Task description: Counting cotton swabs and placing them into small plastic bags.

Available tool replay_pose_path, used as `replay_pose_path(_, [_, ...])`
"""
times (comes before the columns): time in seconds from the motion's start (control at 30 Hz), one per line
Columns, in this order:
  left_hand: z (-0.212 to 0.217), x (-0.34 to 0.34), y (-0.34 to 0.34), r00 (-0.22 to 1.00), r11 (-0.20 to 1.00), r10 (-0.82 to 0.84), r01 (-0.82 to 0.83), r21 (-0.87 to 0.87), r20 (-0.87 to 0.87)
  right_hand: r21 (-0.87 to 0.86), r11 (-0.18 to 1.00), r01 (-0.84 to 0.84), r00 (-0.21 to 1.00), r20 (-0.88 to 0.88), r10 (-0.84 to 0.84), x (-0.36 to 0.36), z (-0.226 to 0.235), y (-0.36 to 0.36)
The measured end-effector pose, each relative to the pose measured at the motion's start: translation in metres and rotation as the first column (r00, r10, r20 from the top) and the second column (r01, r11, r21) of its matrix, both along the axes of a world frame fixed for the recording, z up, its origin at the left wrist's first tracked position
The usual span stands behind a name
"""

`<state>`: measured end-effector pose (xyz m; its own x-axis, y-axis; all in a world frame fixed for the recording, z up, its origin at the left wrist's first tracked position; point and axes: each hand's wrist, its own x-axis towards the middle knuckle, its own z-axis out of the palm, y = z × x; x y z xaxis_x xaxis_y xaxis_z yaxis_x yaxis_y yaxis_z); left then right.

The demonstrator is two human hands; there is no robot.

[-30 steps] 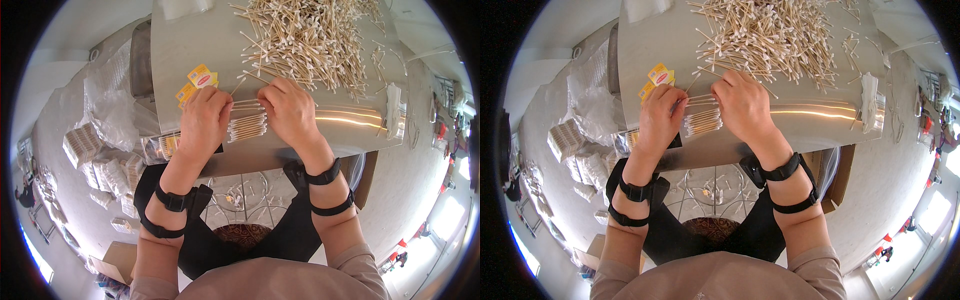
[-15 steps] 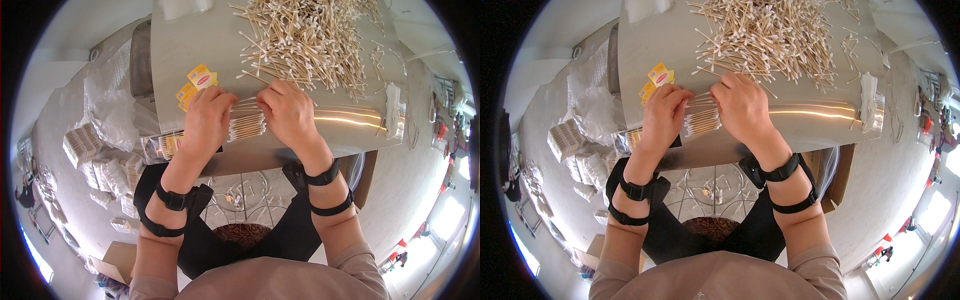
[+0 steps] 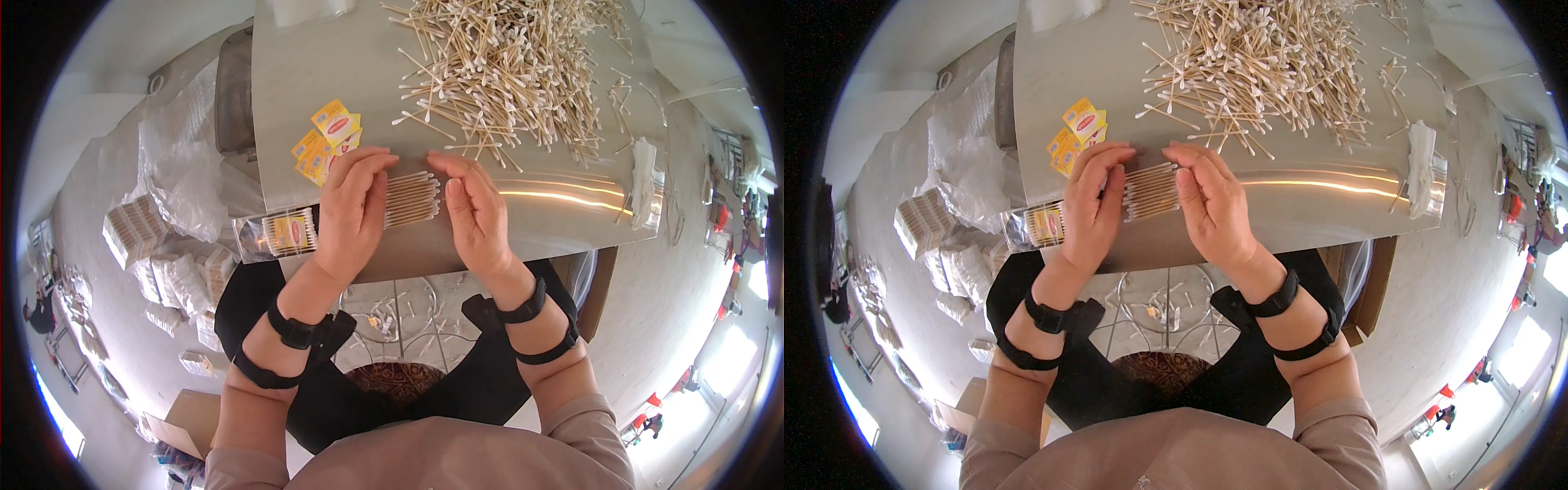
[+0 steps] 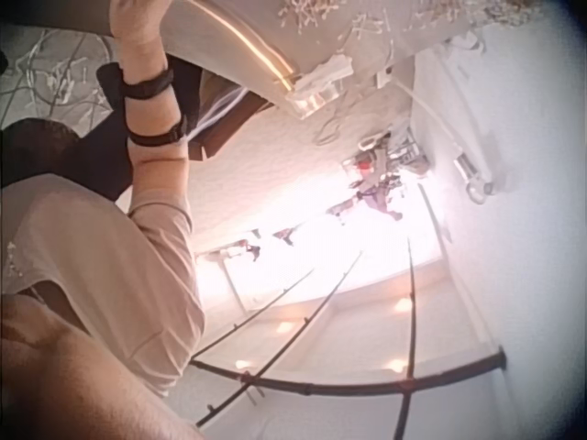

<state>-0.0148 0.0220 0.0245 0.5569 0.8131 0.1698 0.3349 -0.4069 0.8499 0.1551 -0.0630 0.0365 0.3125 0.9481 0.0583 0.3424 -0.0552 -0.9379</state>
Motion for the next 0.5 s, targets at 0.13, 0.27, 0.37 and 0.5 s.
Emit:
replay_pose_path(0.13, [-0.012, -0.002, -0.020, 0.952, 0.975, 0.122, -0.062, -0.212, 0.281, 0.130, 0.990, -0.052, 0.997, -0.041, 0.058, -0.009, -0.010, -0.002])
replay_pose_path(0.27, [-0.019, 0.005, -0.028, 0.847, 0.904, 0.175, 0.063, -0.422, 0.501, 0.156, 0.988, 0.000, 0.987, -0.161, 0.026, -0.019, -0.022, -0.003])
replay_pose_path(0.37, [-0.022, 0.010, -0.032, 0.814, 0.902, 0.228, 0.030, -0.430, 0.534, 0.168, 0.986, 0.023, 0.975, -0.223, 0.015, -0.024, -0.026, -0.003])
replay_pose_path(0.5, [-0.021, 0.016, -0.032, 0.790, 0.895, 0.244, 0.039, -0.444, 0.562, 0.129, 0.990, -0.053, 0.979, -0.191, 0.077, -0.026, -0.023, -0.004])
